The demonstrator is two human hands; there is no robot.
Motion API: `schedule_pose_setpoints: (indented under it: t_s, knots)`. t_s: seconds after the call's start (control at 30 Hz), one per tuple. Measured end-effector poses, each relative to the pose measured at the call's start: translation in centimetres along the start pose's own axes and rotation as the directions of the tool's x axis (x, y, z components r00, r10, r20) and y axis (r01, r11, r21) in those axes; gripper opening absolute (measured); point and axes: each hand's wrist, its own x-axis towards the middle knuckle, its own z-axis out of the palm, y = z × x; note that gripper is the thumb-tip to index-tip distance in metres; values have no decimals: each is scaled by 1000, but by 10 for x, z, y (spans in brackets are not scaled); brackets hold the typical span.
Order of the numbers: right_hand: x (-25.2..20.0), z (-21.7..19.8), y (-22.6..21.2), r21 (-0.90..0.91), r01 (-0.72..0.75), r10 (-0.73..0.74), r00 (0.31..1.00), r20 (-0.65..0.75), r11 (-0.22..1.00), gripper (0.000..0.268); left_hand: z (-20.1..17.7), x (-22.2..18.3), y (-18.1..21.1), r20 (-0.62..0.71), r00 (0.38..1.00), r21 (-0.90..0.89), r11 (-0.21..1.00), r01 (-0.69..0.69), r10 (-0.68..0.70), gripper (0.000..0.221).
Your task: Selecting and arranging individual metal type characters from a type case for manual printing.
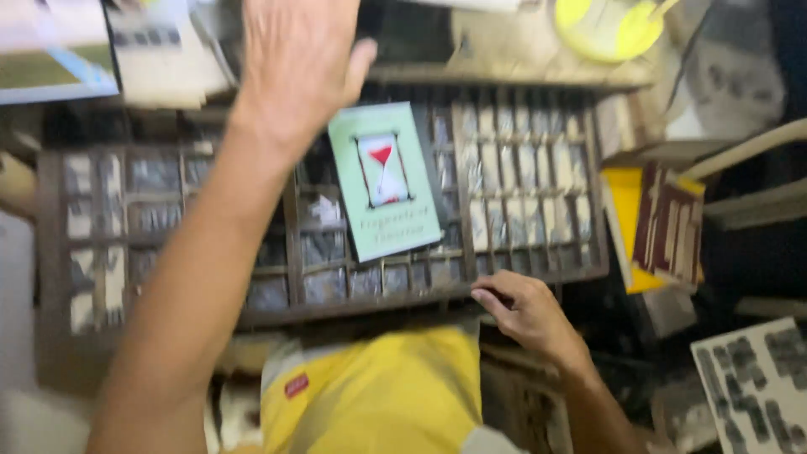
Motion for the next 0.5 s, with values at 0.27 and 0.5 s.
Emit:
schedule_pose_setpoints:
  t_s: [0.27, 0.5]
  knots:
    - [157, -80, -1, -217, 289, -358, 658, -662, 933, 16, -21, 18, 11, -76, 996, 5, 998, 55, -54, 84]
    - [277, -64, 21, -276, 93, -207, 884, -420, 957, 20, -23, 19, 14, 20, 990, -43, 989, 138, -137, 76]
